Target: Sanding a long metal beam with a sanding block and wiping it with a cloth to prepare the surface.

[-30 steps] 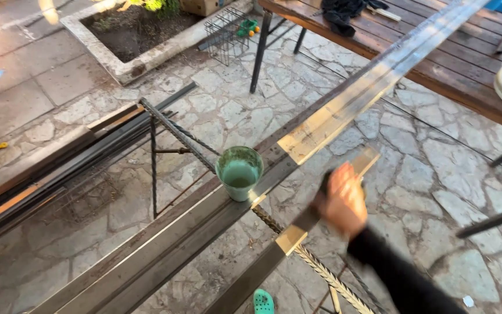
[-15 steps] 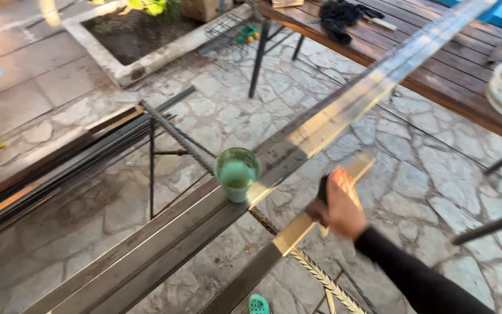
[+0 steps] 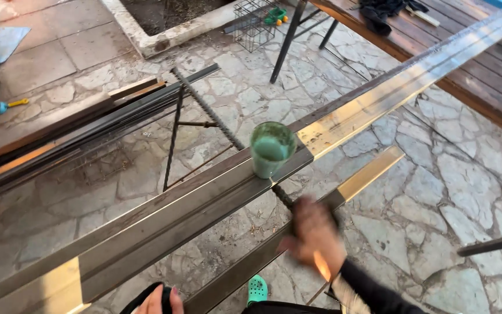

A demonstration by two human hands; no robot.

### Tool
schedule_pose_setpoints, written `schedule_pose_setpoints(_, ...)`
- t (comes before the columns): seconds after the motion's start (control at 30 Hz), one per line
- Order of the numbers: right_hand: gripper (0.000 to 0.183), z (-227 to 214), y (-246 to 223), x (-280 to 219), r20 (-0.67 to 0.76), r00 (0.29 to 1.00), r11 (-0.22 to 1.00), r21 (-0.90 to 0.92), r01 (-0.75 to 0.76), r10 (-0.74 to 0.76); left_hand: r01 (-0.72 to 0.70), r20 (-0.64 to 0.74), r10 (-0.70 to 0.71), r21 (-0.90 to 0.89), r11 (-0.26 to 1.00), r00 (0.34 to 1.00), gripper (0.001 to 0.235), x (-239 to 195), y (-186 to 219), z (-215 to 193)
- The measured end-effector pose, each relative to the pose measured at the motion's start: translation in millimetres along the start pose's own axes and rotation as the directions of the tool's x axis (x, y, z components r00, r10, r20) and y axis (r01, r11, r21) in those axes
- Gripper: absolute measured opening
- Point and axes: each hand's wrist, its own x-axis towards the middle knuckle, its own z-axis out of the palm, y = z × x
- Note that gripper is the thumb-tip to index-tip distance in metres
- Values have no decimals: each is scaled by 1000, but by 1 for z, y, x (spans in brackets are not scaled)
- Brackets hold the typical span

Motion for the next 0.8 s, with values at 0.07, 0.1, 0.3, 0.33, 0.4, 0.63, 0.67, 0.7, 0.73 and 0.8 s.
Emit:
schedule_pose_setpoints(0.07, 108, -7, 44, 20, 181, 941, 953, 52, -299, 286, -83, -107, 77, -52, 995, 991, 29, 18, 36, -33)
schedule_pose_setpoints(0.1, 112, -10, 62, 30, 361, 763, 807, 47, -589, 536, -182, -212, 160, -89, 979, 964, 23, 29, 52, -51)
schedule_pose_setpoints(0.3, 137, -71, -147, 24, 242, 970, 904, 413, -111, 9, -246, -113, 259, 118, 962, 959, 15, 44, 72, -83)
schedule_pose_setpoints(0.33, 137, -75, -136, 30, 247, 969, 903, 413, -116, 12, -249, -108, 261, 117, 961, 959, 15, 42, 69, -85)
schedule_pose_setpoints(0.4, 102, -85, -114, 42, -62, 993, 885, 462, -60, 100, -172, -73, 174, 38, 984, 982, 16, 41, 64, -90)
schedule_pose_setpoints(0.63, 106, -100, -136, 60, 396, 754, 739, 229, -634, 524, -155, -29, 155, -11, 988, 987, 18, 44, 31, -107)
schedule_pose_setpoints(0.67, 115, -107, -162, 46, 342, 887, 864, 288, -414, 311, -146, -14, 146, -15, 989, 989, 18, 43, 31, -104)
schedule_pose_setpoints(0.7, 129, -113, -188, 32, 277, 958, 929, 328, -170, 78, -140, 0, 140, -22, 990, 990, 18, 43, 31, -101)
schedule_pose_setpoints(0.73, 129, -110, -167, 38, 273, 958, 932, 319, -174, 85, -146, -3, 146, -32, 989, 989, 18, 43, 30, -98)
schedule_pose_setpoints(0.8, 101, -105, -125, 48, 582, 712, 658, 363, -660, 393, -155, 29, 156, -45, 987, 987, 17, 41, 30, -94)
